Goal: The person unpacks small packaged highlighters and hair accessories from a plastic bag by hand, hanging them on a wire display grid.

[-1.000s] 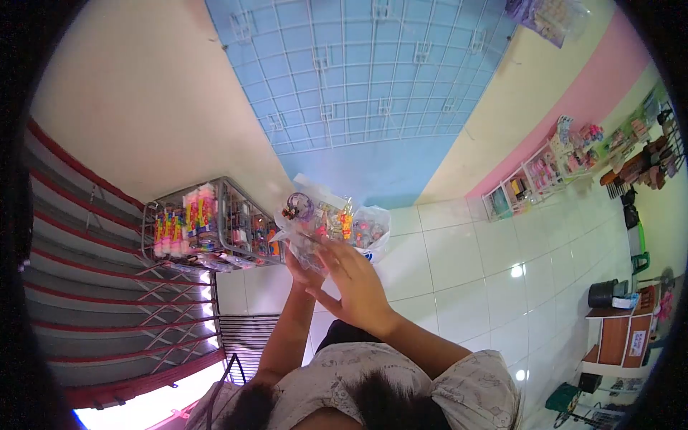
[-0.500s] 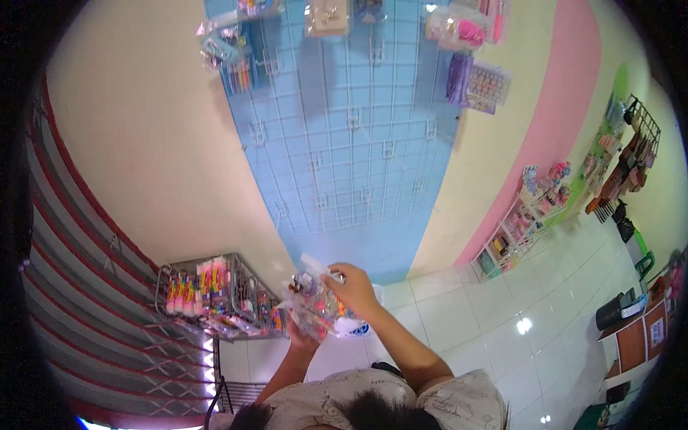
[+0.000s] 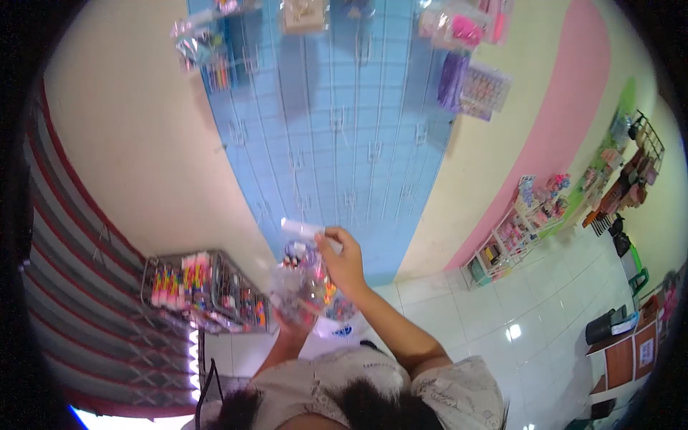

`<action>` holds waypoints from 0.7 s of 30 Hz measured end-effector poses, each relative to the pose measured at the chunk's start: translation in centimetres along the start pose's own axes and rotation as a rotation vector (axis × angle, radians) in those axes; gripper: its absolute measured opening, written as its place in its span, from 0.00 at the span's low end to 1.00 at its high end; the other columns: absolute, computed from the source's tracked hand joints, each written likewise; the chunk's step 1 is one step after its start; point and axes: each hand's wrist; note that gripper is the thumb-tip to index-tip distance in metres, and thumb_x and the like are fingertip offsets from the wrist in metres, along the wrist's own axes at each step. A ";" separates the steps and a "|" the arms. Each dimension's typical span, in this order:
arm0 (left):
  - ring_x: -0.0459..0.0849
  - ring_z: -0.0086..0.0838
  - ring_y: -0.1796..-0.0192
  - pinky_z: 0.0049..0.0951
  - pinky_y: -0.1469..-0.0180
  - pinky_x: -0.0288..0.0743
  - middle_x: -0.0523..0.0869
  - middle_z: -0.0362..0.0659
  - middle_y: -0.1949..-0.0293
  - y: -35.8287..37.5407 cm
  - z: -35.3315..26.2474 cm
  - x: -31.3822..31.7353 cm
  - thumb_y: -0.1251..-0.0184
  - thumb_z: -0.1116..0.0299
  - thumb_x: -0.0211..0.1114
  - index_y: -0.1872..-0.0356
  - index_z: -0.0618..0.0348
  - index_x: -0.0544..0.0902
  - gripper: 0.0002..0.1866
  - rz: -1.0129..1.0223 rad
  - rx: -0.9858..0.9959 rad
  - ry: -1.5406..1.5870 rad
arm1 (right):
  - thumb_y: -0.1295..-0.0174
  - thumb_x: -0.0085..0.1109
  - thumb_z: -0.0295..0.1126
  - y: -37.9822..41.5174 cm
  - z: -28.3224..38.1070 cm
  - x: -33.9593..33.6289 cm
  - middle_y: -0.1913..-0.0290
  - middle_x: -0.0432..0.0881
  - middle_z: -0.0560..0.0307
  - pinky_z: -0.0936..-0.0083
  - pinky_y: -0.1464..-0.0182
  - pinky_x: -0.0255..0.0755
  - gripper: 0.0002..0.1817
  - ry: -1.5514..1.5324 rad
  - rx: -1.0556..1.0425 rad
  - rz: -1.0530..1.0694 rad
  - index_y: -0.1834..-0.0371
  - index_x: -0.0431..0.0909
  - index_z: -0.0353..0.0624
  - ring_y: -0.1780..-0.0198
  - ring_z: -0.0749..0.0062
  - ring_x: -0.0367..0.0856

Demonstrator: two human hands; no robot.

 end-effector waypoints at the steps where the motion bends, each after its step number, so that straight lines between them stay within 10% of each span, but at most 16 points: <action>1: 0.67 0.40 0.34 0.49 0.34 0.62 0.67 0.42 0.34 -0.4 0.7 -0.4 0.44 0.33 0.53 0.31 0.45 0.60 0.42 -0.018 -0.002 0.012 | 0.36 0.59 0.34 -0.2 0.3 -0.1 0.67 0.80 0.62 0.82 0.57 0.68 0.11 -0.003 0.020 0.012 0.64 0.78 0.35 0.63 0.82 0.74; 9: 0.64 0.48 0.32 0.57 0.35 0.61 0.62 0.47 0.31 -3.9 5.1 0.8 0.41 0.29 0.42 0.29 0.50 0.55 0.45 0.195 -0.046 0.725 | 0.35 0.57 0.32 -2.0 -1.3 -1.3 0.66 0.80 0.60 0.83 0.56 0.67 0.10 -0.084 -0.162 0.026 0.64 0.78 0.34 0.61 0.82 0.73; 12: 0.63 0.49 0.32 0.62 0.34 0.57 0.60 0.48 0.30 -4.7 5.6 1.7 0.42 0.27 0.42 0.28 0.49 0.52 0.47 0.032 -0.010 0.135 | 0.33 0.54 0.32 -2.9 -0.8 -2.5 0.68 0.80 0.62 0.86 0.61 0.66 0.10 -0.106 -0.142 0.030 0.60 0.76 0.34 0.65 0.86 0.72; 18: 0.61 0.49 0.31 0.63 0.32 0.52 0.60 0.49 0.30 -6.4 7.9 2.0 0.43 0.26 0.42 0.28 0.47 0.52 0.48 0.191 0.042 0.461 | 0.31 0.50 0.31 -4.6 -0.9 -5.5 0.66 0.81 0.61 0.85 0.62 0.67 0.09 -0.008 0.116 0.141 0.61 0.74 0.37 0.65 0.86 0.73; 21: 0.60 0.49 0.30 0.65 0.32 0.50 0.60 0.48 0.30 -6.9 8.4 2.8 0.44 0.25 0.43 0.28 0.46 0.53 0.48 0.146 0.066 0.248 | 0.32 0.51 0.31 -6.4 -1.3 -6.6 0.60 0.81 0.54 0.78 0.55 0.69 0.08 0.197 -0.312 0.170 0.61 0.74 0.36 0.58 0.76 0.77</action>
Point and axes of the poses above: each hand's wrist, its own y-axis away from the middle knuckle, its own x-axis out of the palm, z = x × y
